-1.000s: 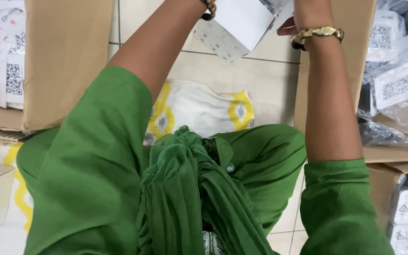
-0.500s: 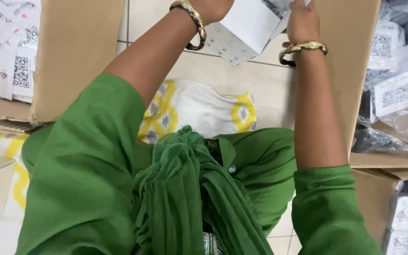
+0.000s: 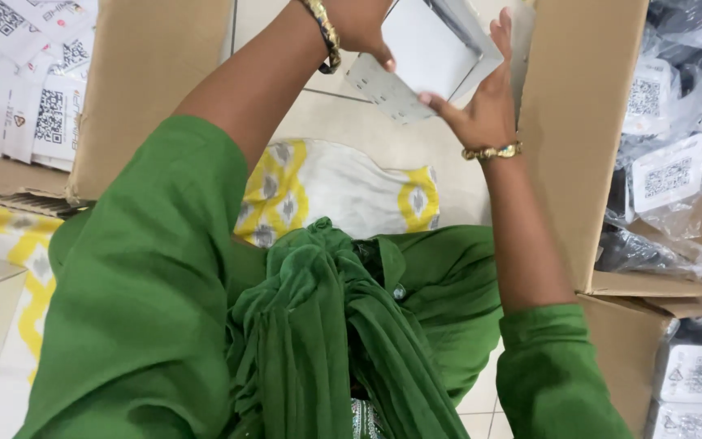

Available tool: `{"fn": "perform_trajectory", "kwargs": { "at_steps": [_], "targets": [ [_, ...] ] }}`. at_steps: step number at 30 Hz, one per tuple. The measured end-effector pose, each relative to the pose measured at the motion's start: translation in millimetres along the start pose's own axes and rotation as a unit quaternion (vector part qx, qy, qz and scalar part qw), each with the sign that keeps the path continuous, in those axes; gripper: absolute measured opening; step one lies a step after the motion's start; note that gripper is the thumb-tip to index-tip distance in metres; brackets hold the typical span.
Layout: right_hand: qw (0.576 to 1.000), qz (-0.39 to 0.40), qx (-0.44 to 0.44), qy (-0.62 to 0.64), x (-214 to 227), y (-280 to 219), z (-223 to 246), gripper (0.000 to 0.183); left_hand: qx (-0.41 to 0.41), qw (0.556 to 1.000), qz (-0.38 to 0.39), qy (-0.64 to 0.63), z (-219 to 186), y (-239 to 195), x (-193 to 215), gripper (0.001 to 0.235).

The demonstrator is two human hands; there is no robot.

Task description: The person sorts and packs small electronic device boxes with QR codes into larger shipping boxes.

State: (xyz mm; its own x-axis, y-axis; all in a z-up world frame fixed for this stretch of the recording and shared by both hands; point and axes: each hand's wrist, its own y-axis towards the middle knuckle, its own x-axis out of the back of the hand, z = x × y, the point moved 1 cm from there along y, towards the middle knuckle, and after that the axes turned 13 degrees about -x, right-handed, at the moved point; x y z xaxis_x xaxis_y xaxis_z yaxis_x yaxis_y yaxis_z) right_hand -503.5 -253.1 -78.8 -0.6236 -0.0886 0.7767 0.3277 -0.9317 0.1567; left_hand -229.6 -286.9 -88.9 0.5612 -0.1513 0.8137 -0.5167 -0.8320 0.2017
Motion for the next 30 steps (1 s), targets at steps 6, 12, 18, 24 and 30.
{"fn": "perform_trajectory", "kwargs": {
  "at_steps": [6,12,18,24,30],
  "targets": [
    [0.994,0.017,0.051,-0.096,-10,-24,-8,0.099,-0.115,0.991,-0.067,0.004,-9,-39,0,0.076],
    [0.968,-0.047,0.089,-0.228,-37,-49,-33,0.084,-0.141,0.975,-0.109,0.134,-3,-59,-52,0.07],
    [0.995,-0.027,0.053,-0.079,-7,-4,25,0.062,-0.135,0.971,-0.139,0.139,-14,-66,-54,0.064],
    [0.992,-0.018,0.089,-0.088,-15,-21,23,0.082,-0.141,0.969,-0.098,0.175,-62,-52,-8,0.072],
    [0.953,-0.057,0.183,-0.235,-86,-77,-9,0.09,-0.17,0.921,-0.022,0.349,-22,-110,-121,0.062]
  ]
}}
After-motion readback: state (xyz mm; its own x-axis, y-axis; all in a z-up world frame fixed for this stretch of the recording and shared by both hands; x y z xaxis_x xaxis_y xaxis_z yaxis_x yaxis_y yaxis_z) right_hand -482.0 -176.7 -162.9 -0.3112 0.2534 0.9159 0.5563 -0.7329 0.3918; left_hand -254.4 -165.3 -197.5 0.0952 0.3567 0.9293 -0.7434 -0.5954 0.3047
